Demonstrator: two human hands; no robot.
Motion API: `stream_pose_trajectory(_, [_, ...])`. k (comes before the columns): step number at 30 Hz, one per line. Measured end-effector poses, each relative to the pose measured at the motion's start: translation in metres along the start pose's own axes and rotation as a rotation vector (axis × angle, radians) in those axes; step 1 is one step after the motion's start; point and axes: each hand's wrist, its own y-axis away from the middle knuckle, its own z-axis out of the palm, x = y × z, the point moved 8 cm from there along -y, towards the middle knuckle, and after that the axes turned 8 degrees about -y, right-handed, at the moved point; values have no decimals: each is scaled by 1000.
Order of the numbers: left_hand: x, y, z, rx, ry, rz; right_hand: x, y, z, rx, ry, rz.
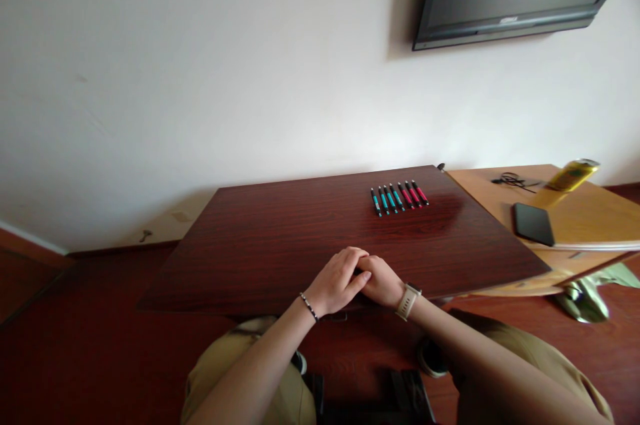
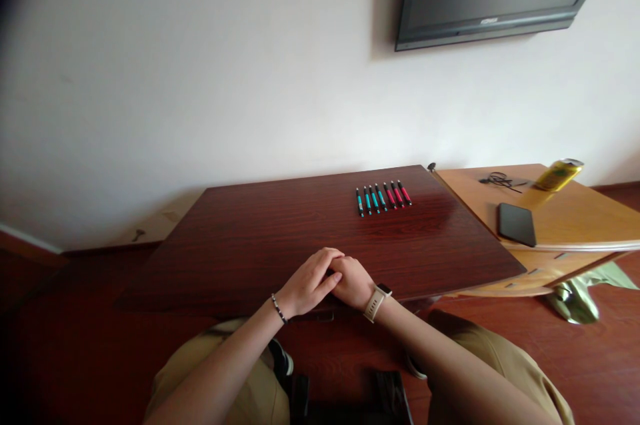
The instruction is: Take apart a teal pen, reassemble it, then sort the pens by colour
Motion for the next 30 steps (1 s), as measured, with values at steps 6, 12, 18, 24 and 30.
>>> stream_pose_trajectory(6, [-1,-2,-3,-23,5,24,0,-3,-1,-69,43,-19])
stream_pose_trajectory(12, [-13,1,-17,43,-87,-28,-5,-8,-52,74,314,-110])
stream_pose_trajectory(18, [-14,10,-18,46,-209,-5,39,-34,-125,366,345,218])
stream_pose_trajectory(24, [-8,15,-11,14,-280,63,79,-85,-133,267,621,481])
stream_pose_trajectory(30, [-8,17,-9,9,-309,99,99,-113,-121,202,652,607])
